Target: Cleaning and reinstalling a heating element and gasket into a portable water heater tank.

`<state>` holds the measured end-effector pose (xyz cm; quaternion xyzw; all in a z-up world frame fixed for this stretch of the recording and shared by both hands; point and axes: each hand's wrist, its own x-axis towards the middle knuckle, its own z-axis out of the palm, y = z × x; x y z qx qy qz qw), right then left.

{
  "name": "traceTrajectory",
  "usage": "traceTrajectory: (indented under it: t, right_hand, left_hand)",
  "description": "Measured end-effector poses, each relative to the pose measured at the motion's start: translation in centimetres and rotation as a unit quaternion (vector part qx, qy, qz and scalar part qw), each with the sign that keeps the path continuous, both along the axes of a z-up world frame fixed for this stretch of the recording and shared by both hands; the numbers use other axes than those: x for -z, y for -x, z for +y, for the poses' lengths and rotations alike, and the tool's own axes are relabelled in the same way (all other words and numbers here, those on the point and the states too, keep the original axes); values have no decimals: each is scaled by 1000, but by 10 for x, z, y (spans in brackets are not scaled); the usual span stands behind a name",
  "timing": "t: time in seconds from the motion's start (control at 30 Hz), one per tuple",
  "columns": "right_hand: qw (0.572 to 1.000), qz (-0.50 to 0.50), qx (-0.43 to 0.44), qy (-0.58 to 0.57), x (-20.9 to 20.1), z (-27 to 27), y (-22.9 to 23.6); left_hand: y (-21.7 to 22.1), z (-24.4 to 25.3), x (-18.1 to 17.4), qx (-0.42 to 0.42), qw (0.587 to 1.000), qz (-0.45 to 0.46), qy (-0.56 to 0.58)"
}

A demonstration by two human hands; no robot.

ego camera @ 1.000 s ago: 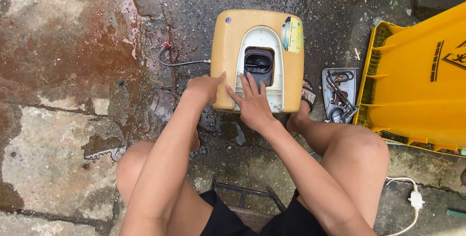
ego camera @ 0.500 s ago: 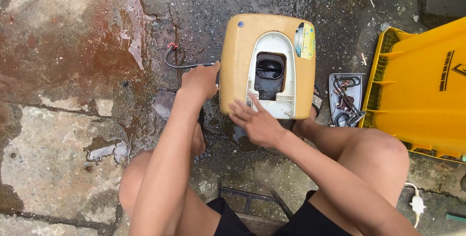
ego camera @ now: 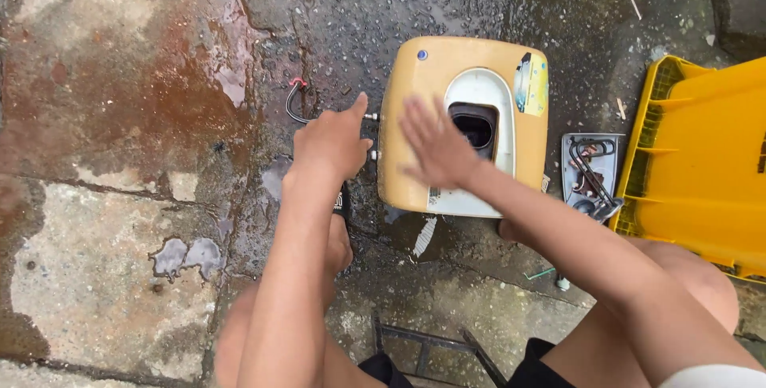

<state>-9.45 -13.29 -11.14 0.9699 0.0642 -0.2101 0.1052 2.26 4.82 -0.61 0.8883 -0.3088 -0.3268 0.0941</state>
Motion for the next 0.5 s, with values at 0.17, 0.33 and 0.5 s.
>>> traceTrajectory:
  t: [0.17, 0.33, 0.5]
  right_hand:
    - [966, 87, -244, -24, 28, -10, -15]
    - [993, -104, 49, 29, 64, -75, -137]
    - [965, 132, -207, 90, 39, 63, -16]
  left_hand:
    - [-18, 0, -6, -24, 999, -27, 39]
    - [-13, -13, -11, -47, 998, -17, -26]
    - [-32, -5, -21, -85, 996, -33, 4]
